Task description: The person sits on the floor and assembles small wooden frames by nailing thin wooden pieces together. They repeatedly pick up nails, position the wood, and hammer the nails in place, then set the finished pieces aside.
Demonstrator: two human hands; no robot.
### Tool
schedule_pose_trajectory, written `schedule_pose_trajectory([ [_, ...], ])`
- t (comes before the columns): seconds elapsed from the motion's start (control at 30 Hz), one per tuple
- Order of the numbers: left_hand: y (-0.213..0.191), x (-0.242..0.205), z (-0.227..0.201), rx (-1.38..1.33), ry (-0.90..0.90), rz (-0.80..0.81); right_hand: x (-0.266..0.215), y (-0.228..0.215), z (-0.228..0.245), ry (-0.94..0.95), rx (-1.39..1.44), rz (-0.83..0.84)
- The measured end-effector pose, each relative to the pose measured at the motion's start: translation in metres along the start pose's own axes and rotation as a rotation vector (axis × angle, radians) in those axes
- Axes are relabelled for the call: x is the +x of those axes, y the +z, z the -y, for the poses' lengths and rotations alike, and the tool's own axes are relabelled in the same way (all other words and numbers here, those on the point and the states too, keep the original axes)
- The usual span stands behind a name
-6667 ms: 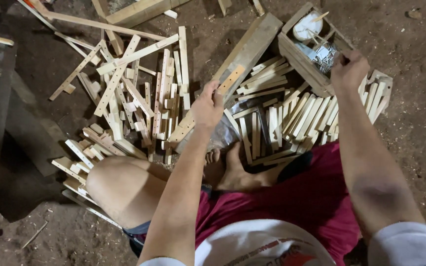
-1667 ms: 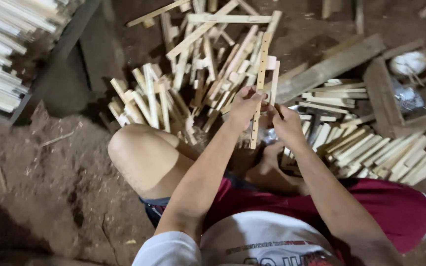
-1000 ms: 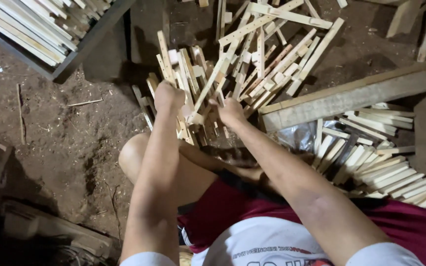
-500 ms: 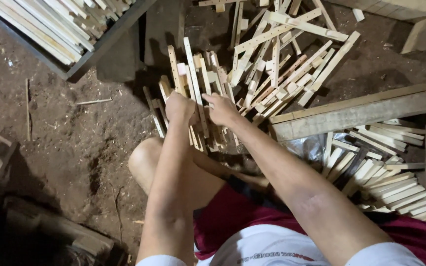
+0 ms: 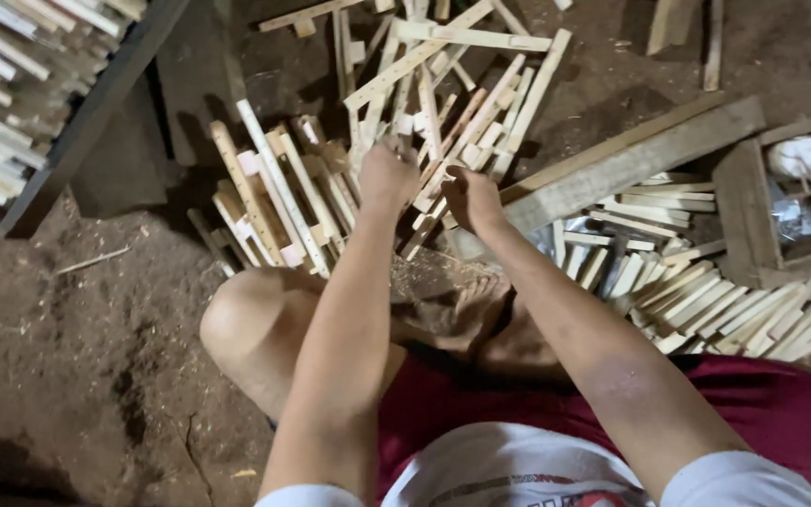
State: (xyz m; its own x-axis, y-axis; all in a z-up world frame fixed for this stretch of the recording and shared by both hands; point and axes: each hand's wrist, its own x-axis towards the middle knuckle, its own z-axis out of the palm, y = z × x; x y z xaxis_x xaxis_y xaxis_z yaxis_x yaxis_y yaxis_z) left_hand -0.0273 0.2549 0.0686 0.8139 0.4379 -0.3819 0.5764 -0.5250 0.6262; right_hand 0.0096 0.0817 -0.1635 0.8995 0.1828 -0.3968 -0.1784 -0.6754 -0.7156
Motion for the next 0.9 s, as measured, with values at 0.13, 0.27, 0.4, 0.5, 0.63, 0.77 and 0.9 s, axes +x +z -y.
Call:
schedule_pose_trajectory([
  [0.13, 0.05, 0.026, -0.019, 0.052, -0.132, 0.147, -0.092, -0.088, 0.099, 0.065, 0.066, -0.03],
  [0.27, 0.118, 0.078, 0.008, 0.054, -0.162, 0.045, -0.114, -0.13, 0.101, 0.06, 0.095, -0.036],
  [0.4, 0.127, 0.077, 0.0, 0.165, -0.125, 0.03, -0.135, -0.172, 0.085, 0.117, 0.166, -0.059],
  [0.5, 0.166, 0.113, 0.034, 0.127, -0.172, -0.006, -0.146, -0.192, 0.083, 0.215, 0.414, -0.106],
  [0.63, 0.108, 0.052, -0.033, -0.142, -0.269, 0.107, -0.138, -0.198, 0.074, 0.089, 0.445, -0.16],
  [0.77, 0.053, -0.03, -0.092, -0.475, -0.4, 0.129, -0.16, -0.207, 0.11, 0.184, 0.557, -0.106],
  [0.9, 0.019, -0.094, -0.111, -0.543, -0.405, 0.229, -0.127, -0.182, 0.073, 0.259, 0.821, 0.042],
])
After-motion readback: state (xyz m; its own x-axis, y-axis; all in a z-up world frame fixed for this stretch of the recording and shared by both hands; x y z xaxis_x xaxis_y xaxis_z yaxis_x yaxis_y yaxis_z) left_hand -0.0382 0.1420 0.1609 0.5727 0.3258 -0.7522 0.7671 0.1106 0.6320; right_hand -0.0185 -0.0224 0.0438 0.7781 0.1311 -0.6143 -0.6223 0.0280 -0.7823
